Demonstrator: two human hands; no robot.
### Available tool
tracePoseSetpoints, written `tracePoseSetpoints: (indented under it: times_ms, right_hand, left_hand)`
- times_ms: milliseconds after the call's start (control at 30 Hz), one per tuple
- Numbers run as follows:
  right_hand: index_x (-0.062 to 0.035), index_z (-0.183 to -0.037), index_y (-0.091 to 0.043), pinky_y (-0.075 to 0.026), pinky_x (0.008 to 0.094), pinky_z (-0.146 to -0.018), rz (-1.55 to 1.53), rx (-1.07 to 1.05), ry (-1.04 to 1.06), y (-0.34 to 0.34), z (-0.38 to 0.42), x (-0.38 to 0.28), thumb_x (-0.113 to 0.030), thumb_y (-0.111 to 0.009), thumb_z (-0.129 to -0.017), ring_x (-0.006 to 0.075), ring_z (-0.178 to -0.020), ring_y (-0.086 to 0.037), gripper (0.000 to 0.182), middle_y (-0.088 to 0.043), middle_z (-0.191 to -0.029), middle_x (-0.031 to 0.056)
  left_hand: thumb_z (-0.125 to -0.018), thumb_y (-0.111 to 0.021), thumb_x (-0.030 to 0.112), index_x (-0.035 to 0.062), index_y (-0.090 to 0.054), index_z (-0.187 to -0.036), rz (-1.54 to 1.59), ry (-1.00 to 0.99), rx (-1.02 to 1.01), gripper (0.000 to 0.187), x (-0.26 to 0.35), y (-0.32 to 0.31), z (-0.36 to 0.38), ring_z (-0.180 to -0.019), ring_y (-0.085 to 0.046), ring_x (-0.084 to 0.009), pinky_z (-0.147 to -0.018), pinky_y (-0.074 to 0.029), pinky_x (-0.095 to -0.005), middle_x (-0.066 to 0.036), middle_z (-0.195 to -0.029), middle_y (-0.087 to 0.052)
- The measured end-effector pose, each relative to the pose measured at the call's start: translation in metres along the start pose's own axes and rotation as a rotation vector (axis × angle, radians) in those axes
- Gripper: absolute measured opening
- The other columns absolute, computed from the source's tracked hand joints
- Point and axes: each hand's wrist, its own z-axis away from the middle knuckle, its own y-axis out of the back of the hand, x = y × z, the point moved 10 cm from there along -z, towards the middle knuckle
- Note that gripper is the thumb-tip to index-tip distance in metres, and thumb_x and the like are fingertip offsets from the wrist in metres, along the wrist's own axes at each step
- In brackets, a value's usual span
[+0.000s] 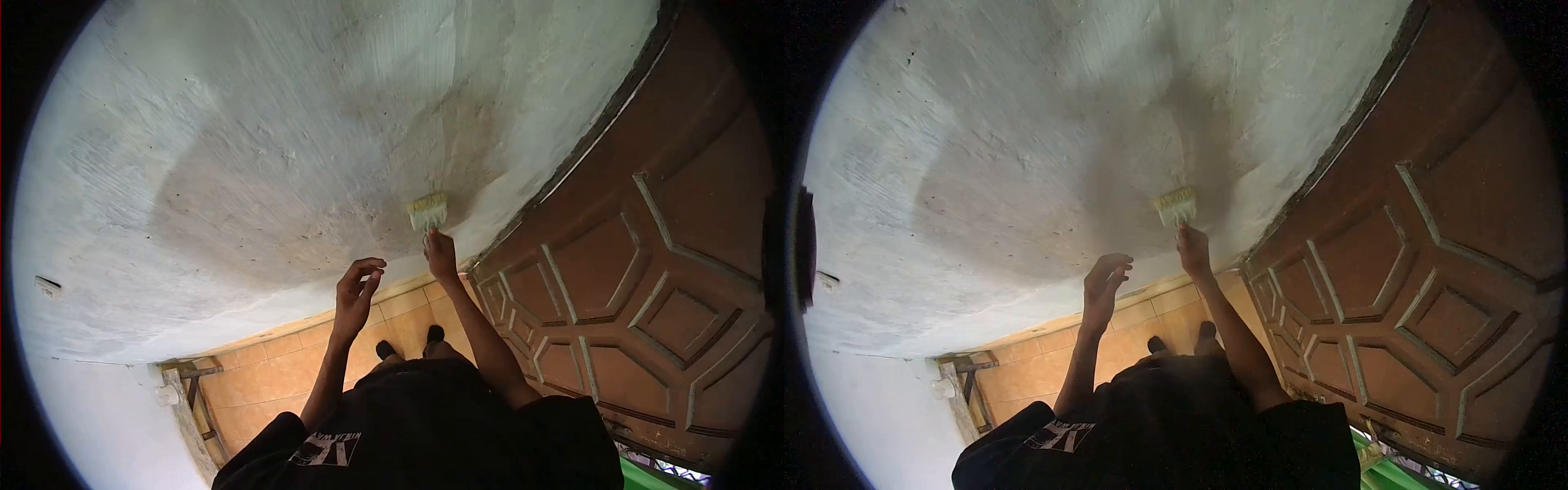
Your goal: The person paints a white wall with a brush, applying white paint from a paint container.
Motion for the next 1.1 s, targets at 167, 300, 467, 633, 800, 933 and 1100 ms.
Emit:
tracePoseSetpoints:
  times_ms: [167,300,467,633,800,933,1100]
  right_hand:
    - [-0.0119,-0.061,-0.028,-0.021,0.0274,-0.043,-0.021,-0.02,-0.18,0.015,0.051,-0.001,-0.048,-0.039,-0.103,0.0062,-0.045,-0.024,0.056,-0.023,-0.053,-0.006]
    - [-0.0092,-0.07,-0.04,-0.027,0.0251,-0.049,-0.198,-0.064,-0.101,-0.014,0.032,-0.136,-0.038,-0.042,-0.104,0.0058,-0.053,-0.03,0.045,-0.032,-0.061,-0.0052]
    - [-0.0103,-0.075,-0.042,-0.028,0.0211,-0.045,-0.14,-0.146,0.15,-0.04,-0.021,-0.248,-0.044,-0.043,-0.103,0.003,-0.05,-0.033,0.043,-0.034,-0.06,-0.0064]
    - [-0.0108,-0.072,-0.04,-0.026,0.0247,-0.046,-0.159,-0.129,0.007,-0.036,-0.027,-0.185,-0.041,-0.041,-0.104,0.0044,-0.05,-0.03,0.044,-0.032,-0.06,-0.0066]
    - [-0.0135,-0.067,-0.032,-0.023,0.0249,-0.043,-0.17,-0.137,-0.063,-0.013,0.006,-0.02,-0.047,-0.039,-0.103,0.0052,-0.044,-0.026,0.05,-0.027,-0.055,-0.006]
    - [-0.0103,-0.067,-0.038,-0.026,0.0282,-0.047,0.006,-0.069,-0.089,0.009,0.04,0.047,-0.042,-0.042,-0.103,0.0064,-0.05,-0.029,0.048,-0.029,-0.058,-0.0054]
    - [-0.0125,-0.064,-0.033,-0.023,0.027,-0.045,0.006,-0.07,-0.075,-0.005,0.054,0.003,-0.044,-0.039,-0.104,0.0064,-0.046,-0.027,0.051,-0.027,-0.055,-0.0038]
  left_hand:
    - [-0.097,-0.054,0.014,0.0031,-0.062,-0.109,-0.002,-0.024,-0.019,0.018,0.006,0.0,0.0,-0.1,-0.059,-0.0182,-0.083,-0.05,-0.0327,-0.008,-0.111,-0.062]
    - [-0.098,-0.055,0.013,0.0039,-0.061,-0.112,0.037,0.0,-0.041,0.018,-0.001,-0.002,-0.003,-0.103,-0.057,-0.0139,-0.085,-0.047,-0.0292,-0.005,-0.112,-0.062]
    - [-0.098,-0.055,0.013,0.0041,-0.06,-0.113,0.046,-0.001,-0.067,0.019,0.004,-0.011,-0.004,-0.104,-0.057,-0.0118,-0.086,-0.046,-0.0274,-0.004,-0.113,-0.062]
    - [-0.098,-0.055,0.013,0.0041,-0.06,-0.114,0.051,-0.041,-0.035,0.019,0.008,-0.005,0.001,-0.103,-0.057,-0.0115,-0.085,-0.046,-0.0274,-0.004,-0.112,-0.063]
    - [-0.098,-0.056,0.013,0.0044,-0.06,-0.114,0.046,-0.001,0.026,0.019,-0.003,0.016,0.013,-0.101,-0.057,-0.0114,-0.083,-0.046,-0.027,-0.004,-0.111,-0.063]
    - [-0.098,-0.057,0.014,0.0049,-0.06,-0.114,0.056,0.018,0.043,0.019,-0.009,0.02,0.019,-0.1,-0.057,-0.0114,-0.084,-0.046,-0.0267,-0.004,-0.109,-0.063]
    - [-0.098,-0.057,0.015,0.0043,-0.06,-0.114,0.061,-0.012,0.032,0.019,0.003,0.014,0.017,-0.101,-0.056,-0.0111,-0.086,-0.045,-0.026,-0.004,-0.11,-0.062]
